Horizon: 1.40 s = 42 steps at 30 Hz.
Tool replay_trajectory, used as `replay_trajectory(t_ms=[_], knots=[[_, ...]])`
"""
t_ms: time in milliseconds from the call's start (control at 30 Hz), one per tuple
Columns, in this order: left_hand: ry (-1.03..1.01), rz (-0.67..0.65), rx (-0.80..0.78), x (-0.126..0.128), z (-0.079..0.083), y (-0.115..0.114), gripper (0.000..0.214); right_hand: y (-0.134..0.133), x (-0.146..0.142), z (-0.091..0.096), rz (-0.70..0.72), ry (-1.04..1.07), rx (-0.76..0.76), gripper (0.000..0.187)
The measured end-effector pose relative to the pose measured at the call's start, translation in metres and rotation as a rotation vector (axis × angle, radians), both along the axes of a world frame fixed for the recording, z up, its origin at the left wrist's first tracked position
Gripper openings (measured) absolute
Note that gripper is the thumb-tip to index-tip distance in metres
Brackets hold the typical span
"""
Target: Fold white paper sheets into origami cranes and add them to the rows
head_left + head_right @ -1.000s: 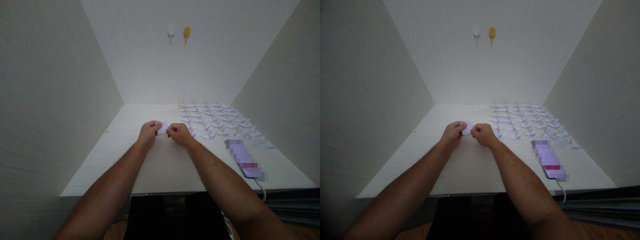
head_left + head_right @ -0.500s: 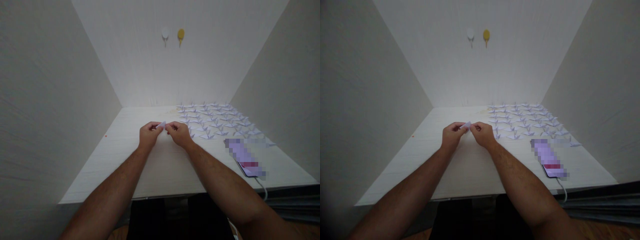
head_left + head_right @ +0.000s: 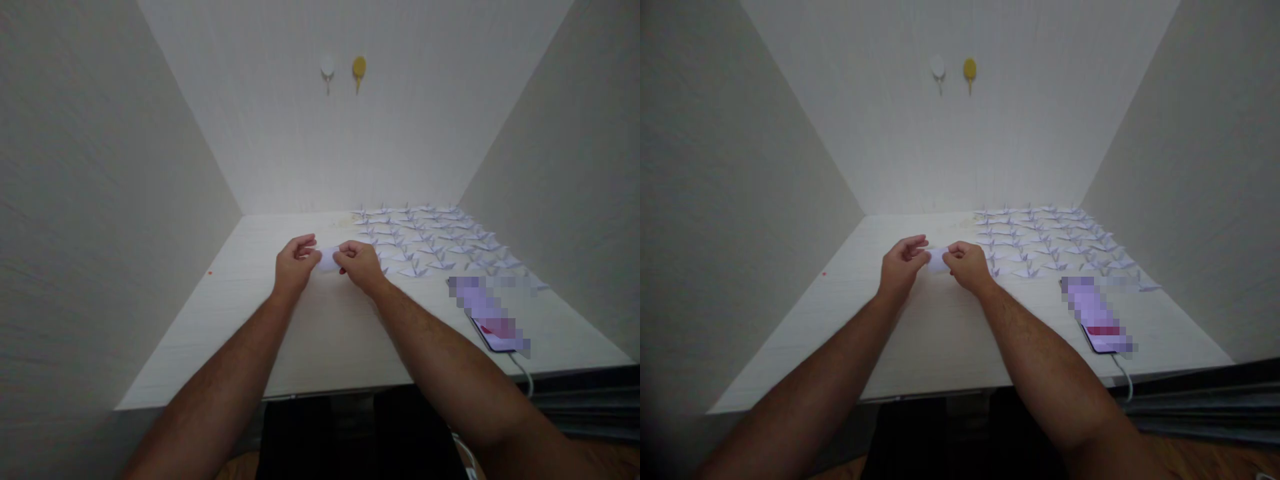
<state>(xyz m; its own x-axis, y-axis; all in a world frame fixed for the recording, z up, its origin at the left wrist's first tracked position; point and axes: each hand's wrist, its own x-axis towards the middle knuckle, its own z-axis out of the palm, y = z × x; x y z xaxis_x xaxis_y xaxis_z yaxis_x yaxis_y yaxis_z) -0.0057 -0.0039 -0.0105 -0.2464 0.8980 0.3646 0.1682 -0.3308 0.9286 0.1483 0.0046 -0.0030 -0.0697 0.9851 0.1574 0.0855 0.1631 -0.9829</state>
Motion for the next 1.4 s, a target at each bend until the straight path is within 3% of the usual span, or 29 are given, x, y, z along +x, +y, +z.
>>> replay_trajectory(t_ms=[133, 600, 933, 1200, 1400], knots=[[-0.108, -0.129, -0.162, -0.002, -0.001, 0.000, 0.022, 0.003, 0.001, -0.005, 0.027, -0.011, 0.041, 0.014], [-0.188, -0.148, -0.216, 0.001, 0.002, -0.003, 0.019, 0.005, 0.002, -0.017, 0.043, -0.111, 0.208, 0.021], [-0.264, -0.078, -0.228, 0.002, 0.004, -0.001, 0.014, 0.002, 0.002, -0.015, 0.122, -0.058, 0.278, 0.018], [-0.330, -0.142, -0.233, 0.003, 0.007, -0.002, 0.017, 0.002, 0.002, -0.014, 0.087, -0.034, 0.223, 0.014], [-0.388, -0.167, -0.284, 0.002, 0.007, -0.003, 0.019, 0.003, 0.003, -0.017, 0.089, -0.074, 0.274, 0.015]])
